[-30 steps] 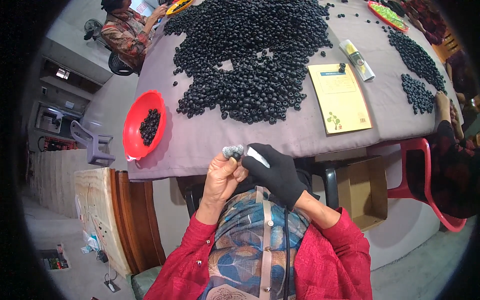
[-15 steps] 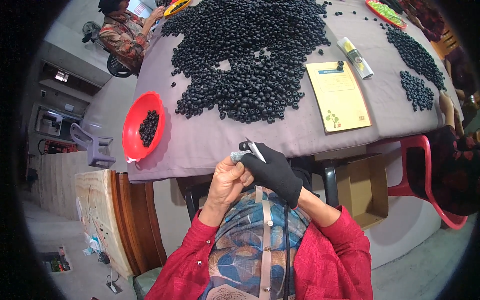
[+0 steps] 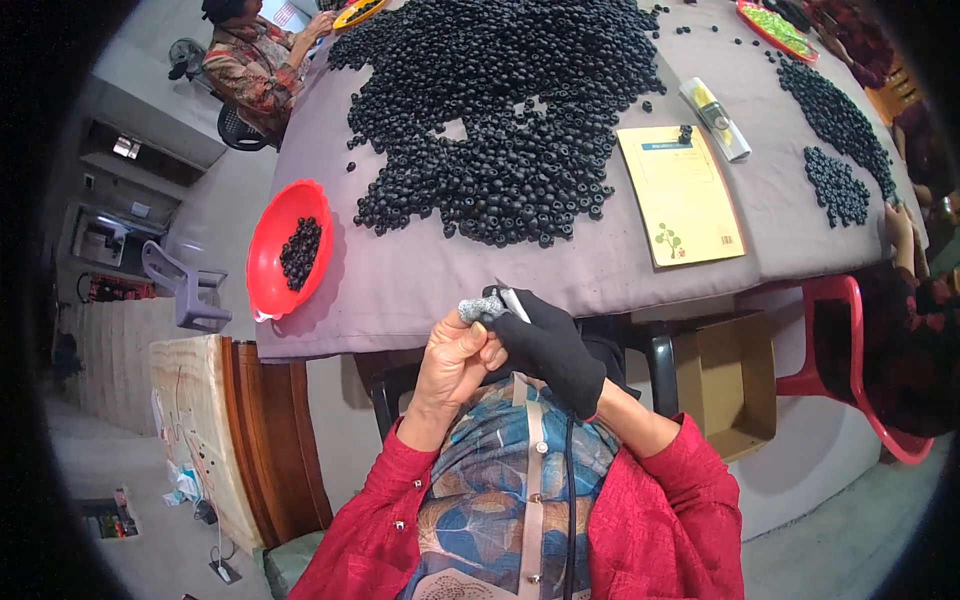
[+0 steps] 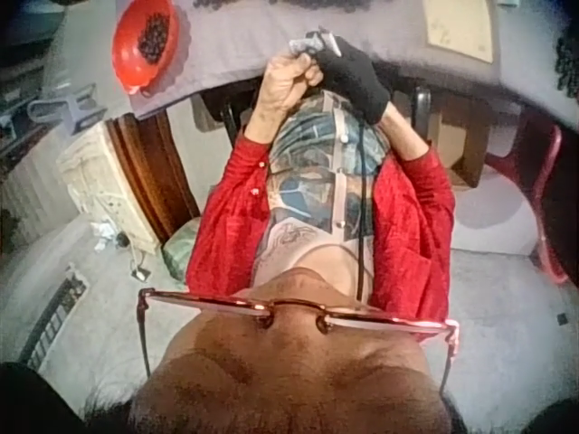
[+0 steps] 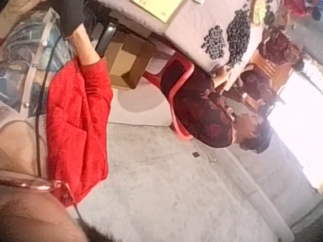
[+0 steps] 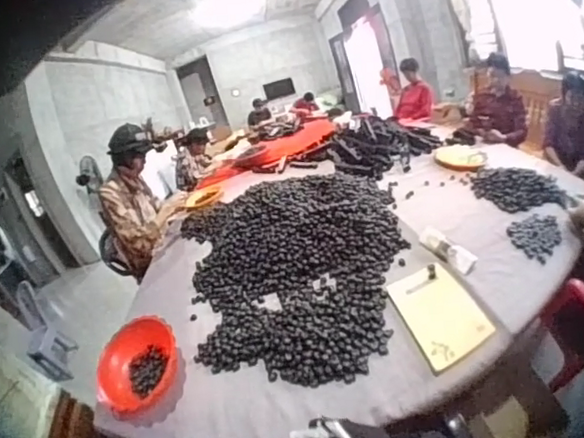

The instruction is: The person assembles small black rubber rings with grey cylindrical parts by hand, wearing a protective glove.

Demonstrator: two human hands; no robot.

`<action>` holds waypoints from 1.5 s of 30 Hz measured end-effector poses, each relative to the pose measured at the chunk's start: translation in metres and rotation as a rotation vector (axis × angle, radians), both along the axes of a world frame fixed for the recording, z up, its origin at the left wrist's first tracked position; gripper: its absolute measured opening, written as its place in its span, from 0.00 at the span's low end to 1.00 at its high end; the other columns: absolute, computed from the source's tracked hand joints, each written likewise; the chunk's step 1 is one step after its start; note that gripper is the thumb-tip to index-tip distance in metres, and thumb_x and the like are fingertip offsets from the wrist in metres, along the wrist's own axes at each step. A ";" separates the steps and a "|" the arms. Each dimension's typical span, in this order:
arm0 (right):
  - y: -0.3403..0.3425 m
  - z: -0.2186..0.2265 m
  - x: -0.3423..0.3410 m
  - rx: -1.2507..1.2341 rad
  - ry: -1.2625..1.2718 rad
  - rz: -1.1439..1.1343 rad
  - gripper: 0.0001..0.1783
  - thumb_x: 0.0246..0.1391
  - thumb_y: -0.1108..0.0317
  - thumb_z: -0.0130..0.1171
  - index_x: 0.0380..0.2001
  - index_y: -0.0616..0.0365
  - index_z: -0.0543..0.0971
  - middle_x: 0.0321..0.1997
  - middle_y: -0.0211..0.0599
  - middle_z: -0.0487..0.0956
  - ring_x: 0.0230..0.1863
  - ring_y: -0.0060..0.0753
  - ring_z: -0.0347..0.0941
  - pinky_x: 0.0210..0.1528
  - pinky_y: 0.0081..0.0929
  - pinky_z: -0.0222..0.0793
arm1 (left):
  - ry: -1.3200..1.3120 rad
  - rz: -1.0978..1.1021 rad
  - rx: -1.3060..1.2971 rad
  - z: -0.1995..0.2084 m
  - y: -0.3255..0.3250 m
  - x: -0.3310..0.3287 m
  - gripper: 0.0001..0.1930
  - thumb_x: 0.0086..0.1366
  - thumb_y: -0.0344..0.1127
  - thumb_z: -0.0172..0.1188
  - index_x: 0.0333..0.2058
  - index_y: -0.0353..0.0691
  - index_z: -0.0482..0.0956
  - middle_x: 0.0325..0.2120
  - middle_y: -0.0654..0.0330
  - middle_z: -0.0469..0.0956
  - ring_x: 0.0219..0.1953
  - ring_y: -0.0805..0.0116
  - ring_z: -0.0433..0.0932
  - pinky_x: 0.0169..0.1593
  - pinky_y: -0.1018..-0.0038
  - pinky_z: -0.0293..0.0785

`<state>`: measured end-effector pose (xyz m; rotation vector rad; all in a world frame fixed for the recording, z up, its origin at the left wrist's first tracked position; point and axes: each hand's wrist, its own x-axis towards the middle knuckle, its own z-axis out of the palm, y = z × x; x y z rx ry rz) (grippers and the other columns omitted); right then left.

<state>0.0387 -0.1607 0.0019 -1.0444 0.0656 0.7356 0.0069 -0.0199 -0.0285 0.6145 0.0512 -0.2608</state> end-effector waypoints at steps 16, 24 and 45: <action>-0.005 -0.026 -0.004 -0.227 -0.076 -0.045 0.19 0.49 0.68 0.51 0.45 0.60 0.72 0.24 0.20 0.66 0.23 0.13 0.59 0.25 0.13 0.54 | 0.027 0.920 1.058 0.048 0.172 0.031 0.08 0.50 0.26 0.59 0.32 0.36 0.77 0.17 0.66 0.72 0.13 0.82 0.64 0.16 0.85 0.59; -0.002 -0.034 0.001 -0.267 -0.145 -0.002 0.18 0.51 0.66 0.53 0.46 0.58 0.72 0.26 0.19 0.67 0.26 0.12 0.58 0.28 0.12 0.55 | -0.127 1.049 1.447 0.021 0.207 0.068 0.17 0.50 0.24 0.59 0.41 0.35 0.70 0.19 0.68 0.70 0.17 0.85 0.65 0.20 0.86 0.63; -0.004 -0.036 -0.004 -0.287 -0.168 0.010 0.18 0.50 0.66 0.53 0.44 0.62 0.73 0.28 0.24 0.71 0.28 0.14 0.62 0.30 0.15 0.61 | -0.479 0.453 1.906 -0.044 0.066 0.104 0.08 0.50 0.28 0.58 0.29 0.34 0.69 0.25 0.52 0.72 0.28 0.57 0.73 0.31 0.65 0.68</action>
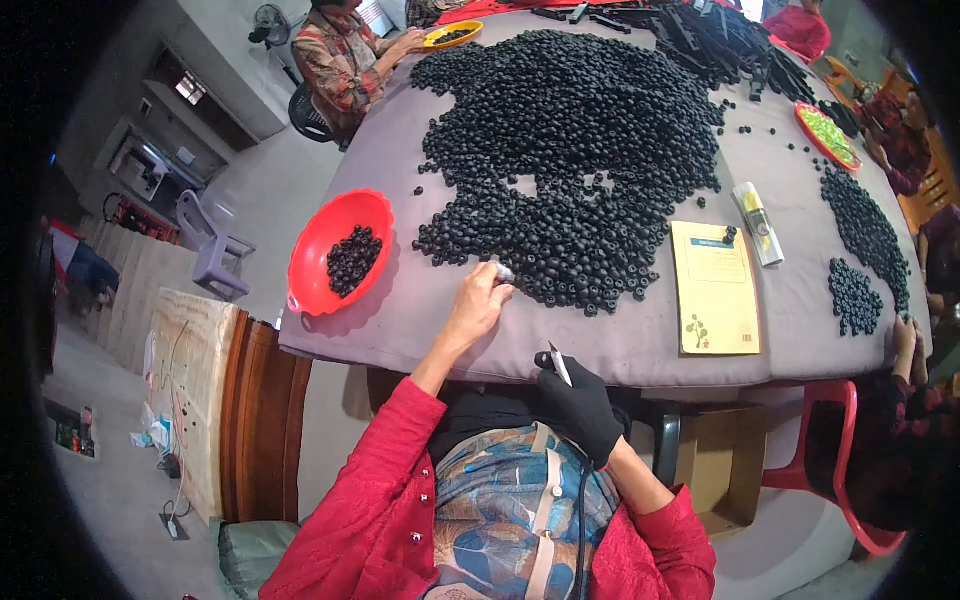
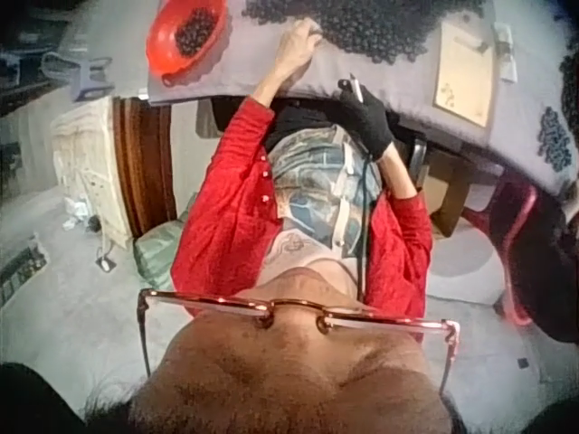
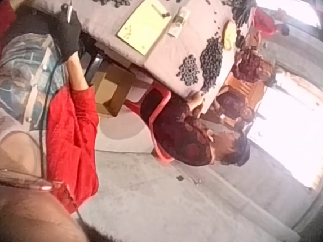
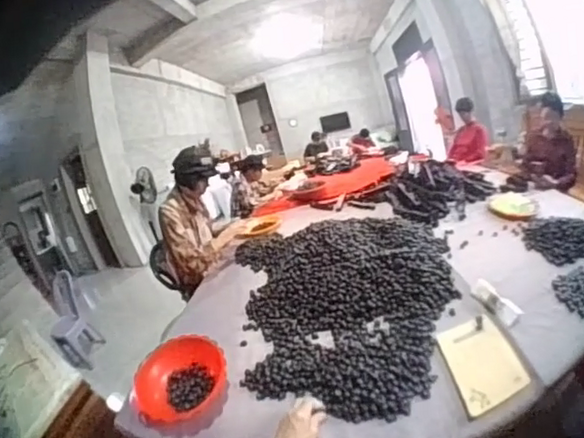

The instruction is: The person assembles small black rubber rings with grey cylindrical parts by hand, wearing a protective glove.

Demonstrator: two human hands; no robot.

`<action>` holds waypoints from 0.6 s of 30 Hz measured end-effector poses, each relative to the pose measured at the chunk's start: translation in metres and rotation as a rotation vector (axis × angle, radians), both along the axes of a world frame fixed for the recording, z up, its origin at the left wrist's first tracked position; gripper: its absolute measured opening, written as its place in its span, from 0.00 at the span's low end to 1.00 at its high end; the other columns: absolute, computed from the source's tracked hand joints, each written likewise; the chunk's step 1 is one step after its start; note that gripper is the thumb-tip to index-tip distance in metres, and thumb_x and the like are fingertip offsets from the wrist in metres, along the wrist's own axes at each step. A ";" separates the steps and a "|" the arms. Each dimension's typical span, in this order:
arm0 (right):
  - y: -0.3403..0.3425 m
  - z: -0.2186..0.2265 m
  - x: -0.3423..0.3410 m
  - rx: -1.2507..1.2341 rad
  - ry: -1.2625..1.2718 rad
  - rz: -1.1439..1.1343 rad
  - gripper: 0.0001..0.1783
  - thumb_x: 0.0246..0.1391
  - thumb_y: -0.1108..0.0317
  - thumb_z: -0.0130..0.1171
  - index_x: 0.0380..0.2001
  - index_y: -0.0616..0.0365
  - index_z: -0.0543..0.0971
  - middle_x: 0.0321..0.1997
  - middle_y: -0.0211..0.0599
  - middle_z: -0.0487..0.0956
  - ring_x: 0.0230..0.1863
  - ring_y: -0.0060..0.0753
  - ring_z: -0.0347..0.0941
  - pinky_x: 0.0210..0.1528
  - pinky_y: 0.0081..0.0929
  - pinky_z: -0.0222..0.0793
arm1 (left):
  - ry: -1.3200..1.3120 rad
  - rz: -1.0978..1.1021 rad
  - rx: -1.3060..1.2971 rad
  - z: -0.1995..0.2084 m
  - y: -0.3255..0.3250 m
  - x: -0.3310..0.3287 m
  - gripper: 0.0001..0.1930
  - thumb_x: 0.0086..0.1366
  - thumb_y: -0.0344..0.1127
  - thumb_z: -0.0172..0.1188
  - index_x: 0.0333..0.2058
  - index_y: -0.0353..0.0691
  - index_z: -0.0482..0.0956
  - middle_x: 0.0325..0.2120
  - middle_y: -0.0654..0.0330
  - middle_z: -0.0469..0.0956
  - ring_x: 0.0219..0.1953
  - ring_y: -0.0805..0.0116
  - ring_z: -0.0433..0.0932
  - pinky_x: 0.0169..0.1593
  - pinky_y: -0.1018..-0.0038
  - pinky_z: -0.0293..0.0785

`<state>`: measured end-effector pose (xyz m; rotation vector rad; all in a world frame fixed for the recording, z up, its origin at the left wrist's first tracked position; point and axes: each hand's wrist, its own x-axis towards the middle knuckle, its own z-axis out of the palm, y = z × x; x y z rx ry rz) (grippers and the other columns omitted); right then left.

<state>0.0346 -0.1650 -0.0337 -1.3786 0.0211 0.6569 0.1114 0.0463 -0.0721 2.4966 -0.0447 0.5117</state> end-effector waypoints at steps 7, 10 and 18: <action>-0.001 0.002 0.007 -0.075 -0.115 -0.048 0.16 0.50 0.66 0.53 0.42 0.62 0.73 0.31 0.27 0.74 0.33 0.17 0.66 0.36 0.18 0.63 | 0.383 -0.253 -1.085 0.037 -0.029 -0.060 0.05 0.60 0.28 0.51 0.34 0.33 0.72 0.26 0.61 0.75 0.26 0.75 0.75 0.29 0.82 0.73; 0.000 0.016 0.010 -0.115 -0.262 -0.062 0.14 0.52 0.65 0.52 0.38 0.63 0.74 0.31 0.30 0.75 0.32 0.17 0.67 0.36 0.18 0.64 | 0.402 -0.290 -1.195 0.041 -0.044 -0.081 0.06 0.59 0.26 0.53 0.35 0.34 0.73 0.26 0.62 0.76 0.25 0.79 0.73 0.30 0.83 0.72; -0.001 0.019 0.004 0.181 -0.084 -0.037 0.12 0.53 0.64 0.51 0.35 0.62 0.73 0.28 0.30 0.74 0.31 0.17 0.69 0.33 0.16 0.65 | 0.424 -0.303 -1.164 0.047 -0.062 -0.092 0.07 0.57 0.27 0.57 0.36 0.36 0.75 0.22 0.68 0.74 0.22 0.84 0.69 0.25 0.87 0.67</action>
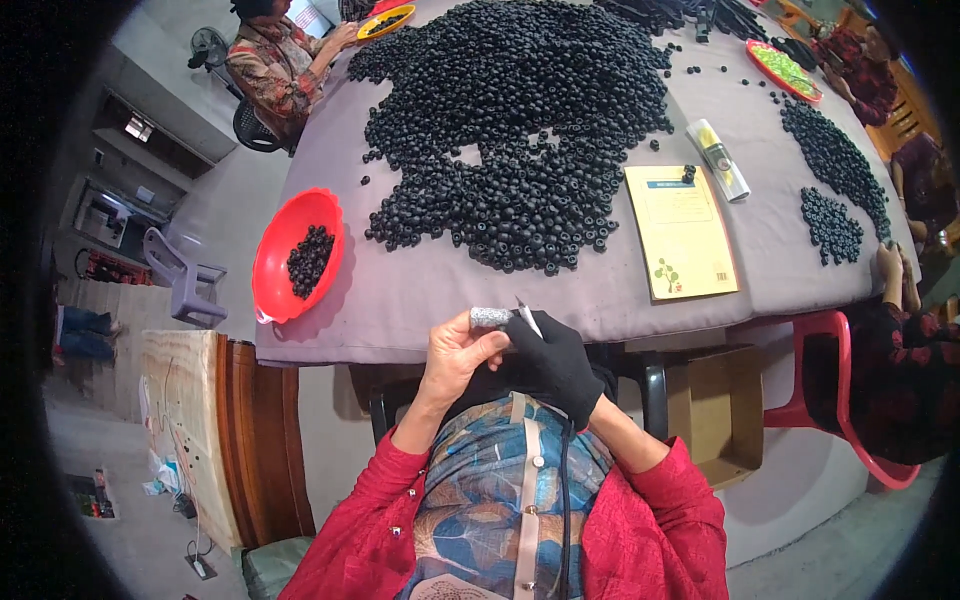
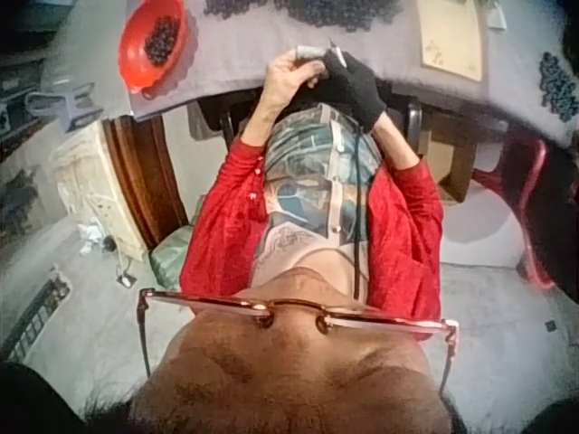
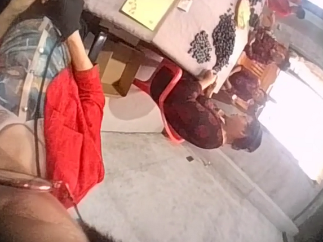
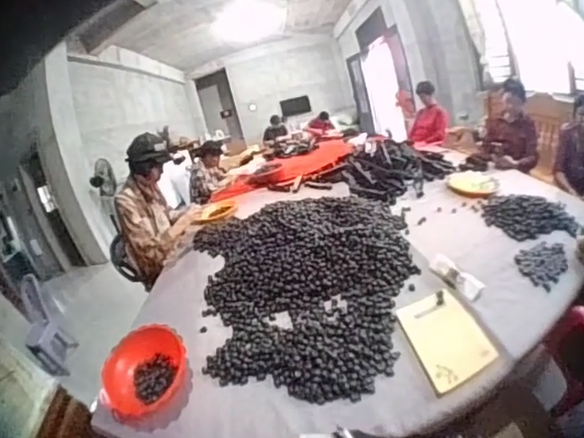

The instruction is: The person assembles small black rubber rings with grey cylindrical parts by hand, wearing a protective glove.

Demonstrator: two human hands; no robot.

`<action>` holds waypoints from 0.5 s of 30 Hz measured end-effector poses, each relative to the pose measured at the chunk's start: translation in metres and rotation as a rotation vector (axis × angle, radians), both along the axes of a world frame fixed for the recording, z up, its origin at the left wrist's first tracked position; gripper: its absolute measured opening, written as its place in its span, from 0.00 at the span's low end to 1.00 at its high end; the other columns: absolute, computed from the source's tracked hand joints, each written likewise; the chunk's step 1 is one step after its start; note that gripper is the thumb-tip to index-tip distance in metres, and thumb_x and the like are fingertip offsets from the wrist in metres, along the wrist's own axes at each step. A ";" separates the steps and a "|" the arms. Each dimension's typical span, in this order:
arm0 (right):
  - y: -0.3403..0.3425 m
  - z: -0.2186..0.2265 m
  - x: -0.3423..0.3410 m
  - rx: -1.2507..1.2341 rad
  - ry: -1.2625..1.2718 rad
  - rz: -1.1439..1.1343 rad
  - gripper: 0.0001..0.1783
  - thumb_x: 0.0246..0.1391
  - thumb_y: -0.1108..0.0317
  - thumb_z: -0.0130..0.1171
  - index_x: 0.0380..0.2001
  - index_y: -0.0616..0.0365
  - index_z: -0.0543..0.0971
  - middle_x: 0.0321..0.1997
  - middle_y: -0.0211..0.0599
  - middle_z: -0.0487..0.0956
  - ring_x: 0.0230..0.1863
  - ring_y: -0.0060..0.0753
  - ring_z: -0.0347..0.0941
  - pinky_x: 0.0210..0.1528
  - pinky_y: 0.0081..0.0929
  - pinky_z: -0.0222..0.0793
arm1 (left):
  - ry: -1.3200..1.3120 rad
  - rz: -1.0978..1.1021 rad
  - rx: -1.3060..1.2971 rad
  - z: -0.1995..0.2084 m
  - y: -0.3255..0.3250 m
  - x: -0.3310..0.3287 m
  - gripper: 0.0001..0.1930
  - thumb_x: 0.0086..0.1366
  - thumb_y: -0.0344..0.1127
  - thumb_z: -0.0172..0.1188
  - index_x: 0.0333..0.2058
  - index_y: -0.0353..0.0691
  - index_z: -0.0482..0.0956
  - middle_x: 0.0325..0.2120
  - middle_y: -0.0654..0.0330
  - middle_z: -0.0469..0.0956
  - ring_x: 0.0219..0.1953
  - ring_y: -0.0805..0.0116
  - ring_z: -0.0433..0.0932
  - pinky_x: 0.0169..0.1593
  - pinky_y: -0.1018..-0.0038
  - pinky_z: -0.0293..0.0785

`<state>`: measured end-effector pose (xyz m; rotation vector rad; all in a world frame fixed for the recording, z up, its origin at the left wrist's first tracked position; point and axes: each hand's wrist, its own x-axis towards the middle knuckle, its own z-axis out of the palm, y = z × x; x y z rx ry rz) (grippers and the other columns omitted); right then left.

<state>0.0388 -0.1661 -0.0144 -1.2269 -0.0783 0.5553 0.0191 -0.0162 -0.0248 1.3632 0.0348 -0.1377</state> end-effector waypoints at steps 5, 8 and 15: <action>-0.002 0.000 0.002 0.078 0.096 0.072 0.12 0.54 0.62 0.50 0.34 0.62 0.72 0.27 0.29 0.73 0.29 0.17 0.68 0.32 0.17 0.65 | -0.015 0.027 -0.062 0.006 -0.005 -0.006 0.09 0.53 0.26 0.60 0.35 0.35 0.76 0.21 0.67 0.73 0.21 0.83 0.68 0.25 0.86 0.66; -0.001 0.001 0.002 0.082 0.052 0.102 0.13 0.54 0.61 0.49 0.32 0.61 0.71 0.26 0.29 0.73 0.29 0.17 0.68 0.31 0.16 0.65 | -0.019 0.038 -0.066 0.011 -0.006 -0.010 0.10 0.53 0.26 0.61 0.35 0.34 0.76 0.22 0.67 0.73 0.21 0.82 0.69 0.25 0.85 0.66; 0.001 -0.012 -0.001 0.047 0.127 0.106 0.15 0.55 0.58 0.48 0.34 0.60 0.71 0.27 0.28 0.72 0.26 0.16 0.64 0.30 0.15 0.62 | -0.119 0.078 -0.045 0.012 -0.007 -0.012 0.12 0.54 0.25 0.59 0.39 0.35 0.75 0.26 0.68 0.74 0.26 0.83 0.70 0.30 0.86 0.68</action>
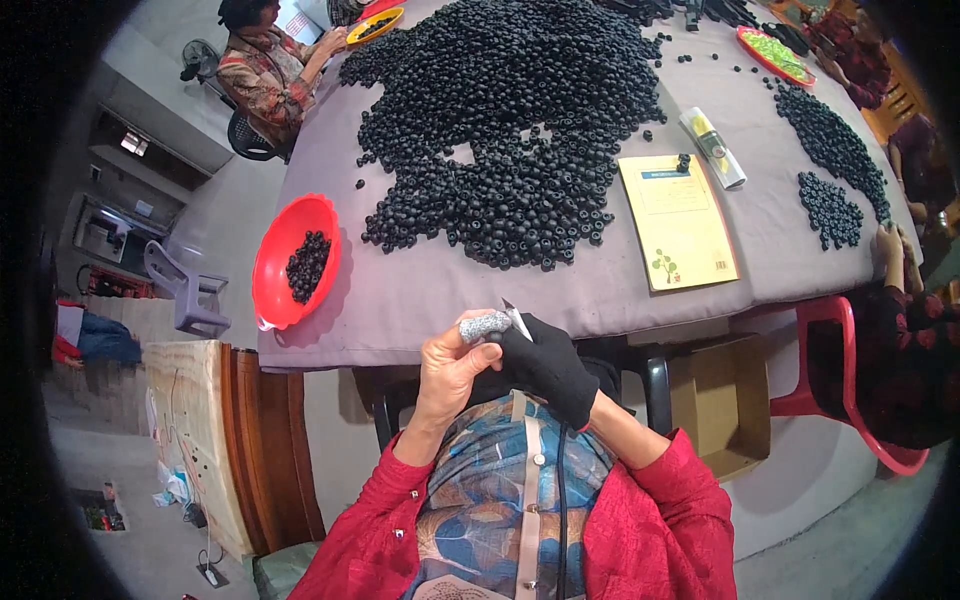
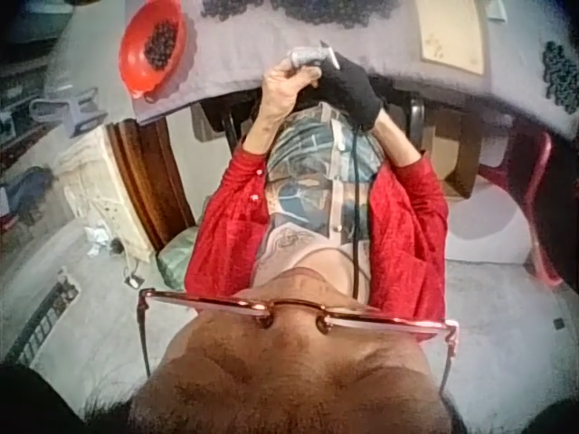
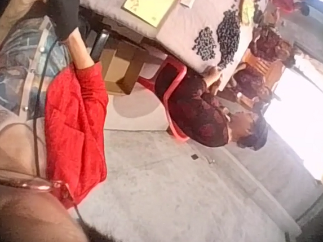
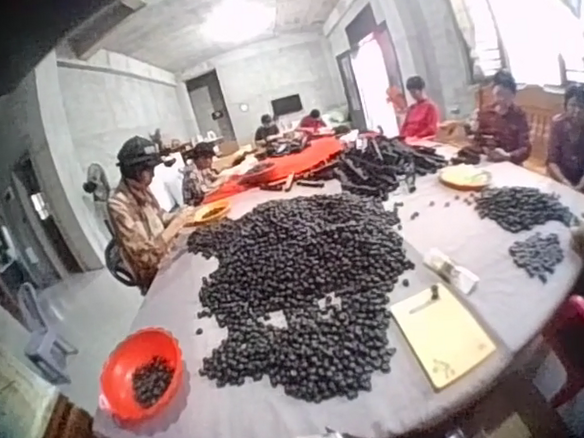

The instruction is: The person assembles small black rubber rings with grey cylindrical parts by hand, wearing a protective glove.

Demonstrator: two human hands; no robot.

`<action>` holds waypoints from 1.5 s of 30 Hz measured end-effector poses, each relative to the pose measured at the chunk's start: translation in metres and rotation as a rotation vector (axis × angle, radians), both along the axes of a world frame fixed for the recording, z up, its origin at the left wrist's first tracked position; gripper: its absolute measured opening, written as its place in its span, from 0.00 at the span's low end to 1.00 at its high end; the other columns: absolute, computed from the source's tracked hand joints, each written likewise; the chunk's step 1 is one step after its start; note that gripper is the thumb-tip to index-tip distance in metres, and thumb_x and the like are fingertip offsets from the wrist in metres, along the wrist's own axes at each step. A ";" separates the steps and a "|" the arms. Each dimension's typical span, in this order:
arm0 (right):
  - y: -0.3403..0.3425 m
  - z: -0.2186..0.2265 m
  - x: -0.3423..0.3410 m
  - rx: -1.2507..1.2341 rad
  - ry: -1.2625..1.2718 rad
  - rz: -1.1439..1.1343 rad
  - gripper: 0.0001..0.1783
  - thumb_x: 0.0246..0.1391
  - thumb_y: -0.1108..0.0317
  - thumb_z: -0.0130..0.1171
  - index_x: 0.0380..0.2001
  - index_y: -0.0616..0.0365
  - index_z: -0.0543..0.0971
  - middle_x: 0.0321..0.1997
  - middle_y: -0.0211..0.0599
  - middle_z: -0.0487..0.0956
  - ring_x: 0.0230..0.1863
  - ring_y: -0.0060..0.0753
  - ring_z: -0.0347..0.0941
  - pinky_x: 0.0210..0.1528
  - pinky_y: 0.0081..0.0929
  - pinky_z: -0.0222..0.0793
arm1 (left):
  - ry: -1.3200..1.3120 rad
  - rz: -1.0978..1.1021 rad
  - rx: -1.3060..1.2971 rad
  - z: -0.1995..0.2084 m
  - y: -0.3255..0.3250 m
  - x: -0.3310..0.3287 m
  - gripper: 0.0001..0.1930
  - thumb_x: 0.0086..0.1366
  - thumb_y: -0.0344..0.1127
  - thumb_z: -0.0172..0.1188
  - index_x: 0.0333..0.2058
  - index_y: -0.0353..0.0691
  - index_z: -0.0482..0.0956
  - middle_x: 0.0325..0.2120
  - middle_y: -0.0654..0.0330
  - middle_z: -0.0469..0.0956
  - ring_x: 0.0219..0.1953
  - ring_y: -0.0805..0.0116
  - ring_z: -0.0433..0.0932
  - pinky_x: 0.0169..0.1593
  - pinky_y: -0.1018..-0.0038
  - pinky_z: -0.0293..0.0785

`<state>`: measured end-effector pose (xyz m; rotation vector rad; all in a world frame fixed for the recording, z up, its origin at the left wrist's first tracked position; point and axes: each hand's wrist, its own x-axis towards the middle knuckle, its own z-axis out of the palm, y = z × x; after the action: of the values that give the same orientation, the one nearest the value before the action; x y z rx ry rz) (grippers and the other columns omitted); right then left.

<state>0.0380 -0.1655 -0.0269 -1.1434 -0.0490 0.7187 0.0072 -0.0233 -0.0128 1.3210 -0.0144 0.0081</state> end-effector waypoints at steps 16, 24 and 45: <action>-0.008 0.027 -0.013 0.072 -0.089 -0.020 0.18 0.52 0.69 0.54 0.46 0.63 0.71 0.40 0.38 0.75 0.40 0.22 0.70 0.42 0.22 0.67 | 0.143 0.029 -0.386 0.002 0.018 0.000 0.10 0.53 0.23 0.59 0.36 0.33 0.74 0.24 0.56 0.77 0.20 0.75 0.73 0.21 0.81 0.71; -0.007 0.019 -0.017 -0.140 -0.430 -0.031 0.17 0.52 0.68 0.53 0.45 0.63 0.72 0.38 0.42 0.77 0.38 0.26 0.73 0.41 0.24 0.68 | 0.166 0.002 -0.490 0.004 0.013 -0.001 0.10 0.55 0.26 0.58 0.38 0.33 0.74 0.23 0.61 0.74 0.20 0.77 0.70 0.23 0.83 0.66; -0.008 0.034 -0.016 -0.286 -0.552 -0.024 0.17 0.51 0.68 0.55 0.45 0.62 0.72 0.39 0.44 0.77 0.38 0.26 0.74 0.40 0.23 0.69 | 0.180 -0.042 -0.532 -0.004 0.012 -0.002 0.11 0.57 0.26 0.56 0.40 0.36 0.74 0.24 0.64 0.74 0.22 0.80 0.69 0.25 0.85 0.65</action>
<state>0.0220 -0.1730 0.0074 -1.5897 -0.4072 0.3773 0.0050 -0.0112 -0.0164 0.7859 0.1069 -0.1348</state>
